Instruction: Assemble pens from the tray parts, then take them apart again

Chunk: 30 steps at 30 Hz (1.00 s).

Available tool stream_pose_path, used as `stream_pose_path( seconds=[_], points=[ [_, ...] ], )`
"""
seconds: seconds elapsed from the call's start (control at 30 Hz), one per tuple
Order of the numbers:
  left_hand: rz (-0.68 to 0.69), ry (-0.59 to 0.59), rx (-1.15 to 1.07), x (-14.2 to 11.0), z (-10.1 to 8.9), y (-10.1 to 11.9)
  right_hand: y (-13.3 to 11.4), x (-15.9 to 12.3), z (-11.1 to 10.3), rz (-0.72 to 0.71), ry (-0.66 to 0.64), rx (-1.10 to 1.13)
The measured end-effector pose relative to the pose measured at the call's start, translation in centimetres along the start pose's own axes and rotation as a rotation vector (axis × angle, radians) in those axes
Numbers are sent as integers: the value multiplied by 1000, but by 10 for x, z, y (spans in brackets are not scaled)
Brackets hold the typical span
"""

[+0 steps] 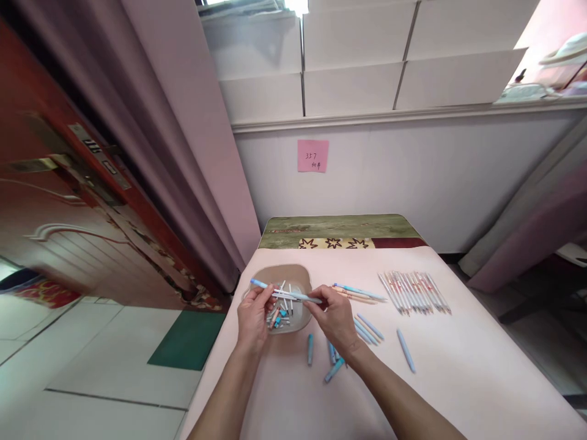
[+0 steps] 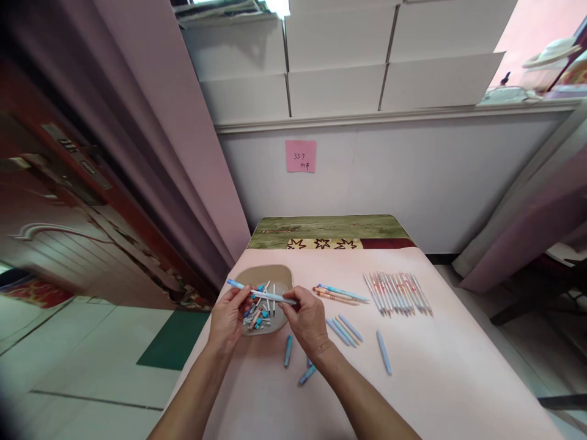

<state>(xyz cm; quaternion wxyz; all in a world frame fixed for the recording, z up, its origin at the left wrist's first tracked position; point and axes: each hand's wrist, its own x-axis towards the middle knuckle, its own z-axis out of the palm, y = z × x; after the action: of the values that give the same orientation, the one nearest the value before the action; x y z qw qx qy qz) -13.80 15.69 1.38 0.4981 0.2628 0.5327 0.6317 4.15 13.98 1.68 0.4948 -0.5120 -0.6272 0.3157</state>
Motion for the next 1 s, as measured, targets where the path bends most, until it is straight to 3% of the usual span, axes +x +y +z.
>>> stream_pose_path(
  seconds=[0.17, 0.27, 0.33, 0.43, 0.57, 0.8, 1.0],
  points=[
    [293, -45, 516, 6, -24, 4, -13, 4, -9, -133, 2, -190],
    [471, 22, 839, 3, -31, 9, -23, 5, -13, -168, 10, -187],
    [567, 60, 942, -1, -33, 12, -28, 4, -13, -183, 29, -170],
    [623, 82, 953, -3, -34, 13, -28, 1, -12, -199, 52, -168],
    [528, -23, 959, -4, -34, 10, -19, -3, -14, -144, 46, -179],
    [564, -66, 1133, -19, -27, 1, 21, -25, -48, 117, 64, -168],
    [659, 76, 1008, -11, -23, -4, 60, -70, -76, 237, 61, -187]
  ],
)
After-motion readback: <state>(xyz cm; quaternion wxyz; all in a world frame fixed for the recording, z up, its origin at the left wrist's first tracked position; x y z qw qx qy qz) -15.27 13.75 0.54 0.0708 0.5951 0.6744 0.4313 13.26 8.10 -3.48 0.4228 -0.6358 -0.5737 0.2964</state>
